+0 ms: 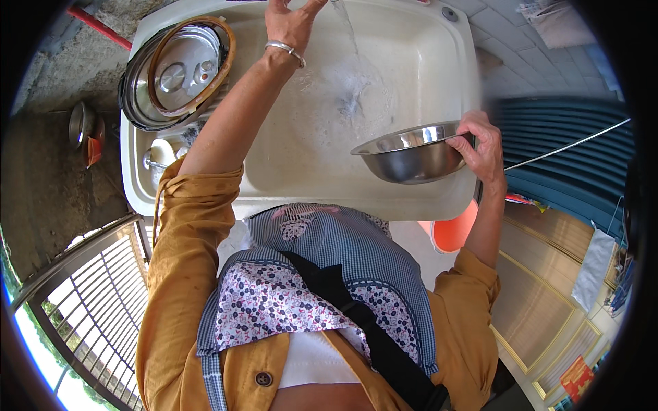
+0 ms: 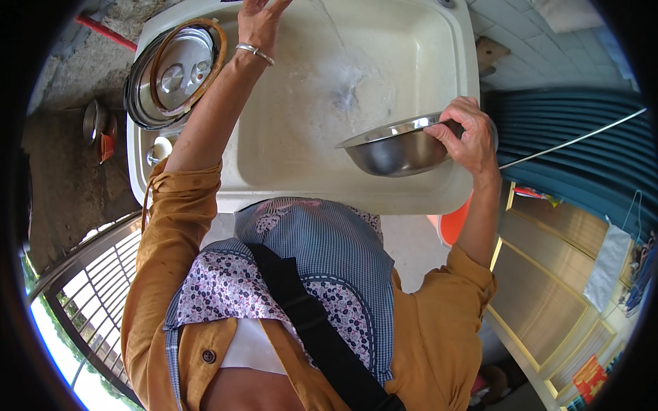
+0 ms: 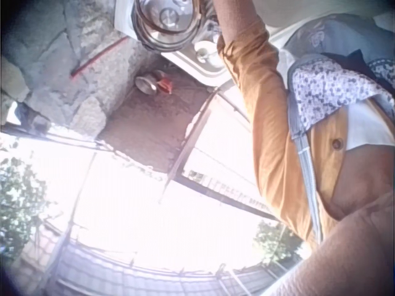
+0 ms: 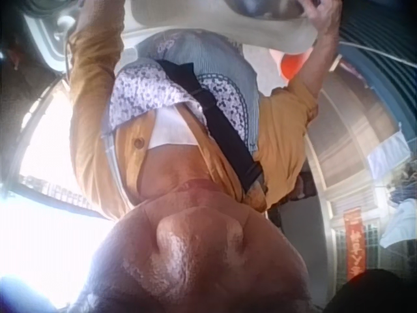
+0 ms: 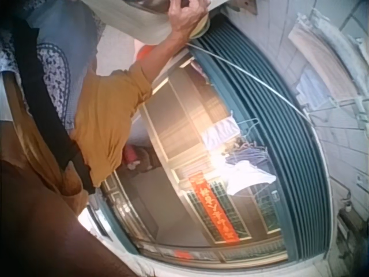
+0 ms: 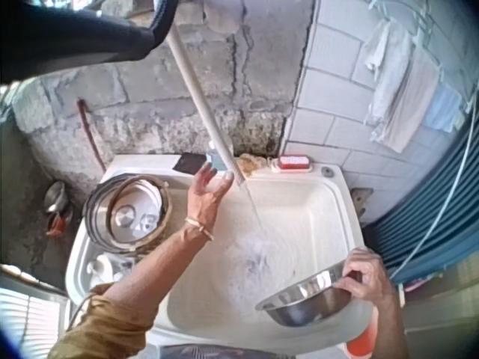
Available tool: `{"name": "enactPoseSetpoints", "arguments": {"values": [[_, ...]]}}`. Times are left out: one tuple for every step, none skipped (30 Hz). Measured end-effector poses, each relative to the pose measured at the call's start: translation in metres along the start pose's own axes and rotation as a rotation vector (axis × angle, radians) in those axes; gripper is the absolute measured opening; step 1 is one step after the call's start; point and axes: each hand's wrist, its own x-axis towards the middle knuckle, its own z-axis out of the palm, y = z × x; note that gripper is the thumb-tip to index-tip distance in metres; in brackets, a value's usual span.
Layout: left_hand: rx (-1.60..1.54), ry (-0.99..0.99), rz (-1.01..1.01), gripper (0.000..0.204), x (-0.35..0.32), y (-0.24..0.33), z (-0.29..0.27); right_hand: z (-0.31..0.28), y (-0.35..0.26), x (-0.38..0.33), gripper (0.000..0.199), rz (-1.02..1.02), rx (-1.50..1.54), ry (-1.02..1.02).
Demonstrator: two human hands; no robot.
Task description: The person scrubs a pressure cooker lid and a rubber gasket with a steel wool pad in a sink. They then rinse a metal bowl under running water and place it in the sink.
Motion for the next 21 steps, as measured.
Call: {"name": "enactPoseSetpoints", "arguments": {"values": [[0.054,0.01,0.063,0.072,0.011,0.009,0.006,0.0,0.0,0.0,0.028,0.001,-0.002,0.006],[0.1,0.015,0.126,0.064,0.022,0.02,0.017,0.0,-0.001,-0.002,0.028,0.007,-0.011,0.016],[0.152,0.022,0.192,0.057,0.031,0.029,0.023,0.0,-0.001,-0.001,0.028,0.008,-0.015,0.027],[0.175,-0.01,0.122,0.052,0.037,0.036,0.025,-0.002,-0.001,0.0,0.028,0.004,-0.015,0.028],[0.201,-0.042,0.047,0.046,0.041,0.04,0.024,-0.002,0.0,-0.001,0.028,0.003,-0.011,0.025],[0.228,-0.075,-0.029,0.041,0.043,0.043,0.023,-0.002,0.001,-0.001,0.028,0.003,-0.006,0.022],[0.031,-0.099,0.049,0.031,0.052,0.024,0.023,-0.002,0.001,0.0,0.028,-0.007,-0.009,0.031],[0.053,-0.08,0.05,0.03,0.053,0.021,0.021,-0.002,0.001,-0.001,0.028,-0.007,-0.013,0.036],[0.076,-0.062,0.052,0.029,0.054,0.018,0.019,-0.002,0.001,-0.001,0.028,-0.007,-0.017,0.04],[0.1,-0.043,0.053,0.028,0.055,0.015,0.015,-0.003,0.002,-0.002,0.029,-0.001,-0.027,0.041],[0.099,-0.041,0.071,0.025,0.059,0.011,0.007,-0.002,0.002,-0.002,0.029,0.0,-0.036,0.042],[0.078,-0.053,0.048,0.022,0.063,0.004,0.001,-0.002,0.002,-0.002,0.029,0.003,-0.047,0.043],[0.001,-0.082,0.061,0.021,0.067,-0.003,-0.004,-0.002,0.003,-0.002,0.029,0.008,-0.052,0.047],[-0.075,-0.109,0.074,0.019,0.067,-0.003,-0.007,-0.003,0.003,-0.002,0.029,0.013,-0.057,0.051],[-0.052,-0.112,0.068,0.018,0.068,-0.003,-0.01,-0.003,0.004,-0.002,0.029,0.016,-0.062,0.055],[-0.029,-0.115,0.063,0.017,0.067,-0.003,-0.014,-0.003,0.003,-0.002,0.029,0.025,-0.057,0.057],[-0.006,-0.115,0.058,0.015,0.066,0.0,-0.016,-0.003,0.002,-0.001,0.029,0.033,-0.052,0.059],[-0.005,-0.12,0.048,0.015,0.064,0.002,-0.016,-0.003,0.001,-0.001,0.029,0.04,-0.048,0.06],[-0.003,-0.124,0.039,0.015,0.062,0.004,-0.016,-0.003,0.0,-0.001,0.029,0.044,-0.045,0.06],[-0.002,-0.127,0.03,0.015,0.059,0.008,-0.015,-0.003,0.0,0.0,0.029,0.047,-0.044,0.06],[0.046,-0.126,0.02,0.015,0.057,0.013,-0.013,-0.003,-0.001,0.0,0.028,0.05,-0.042,0.059]]}}
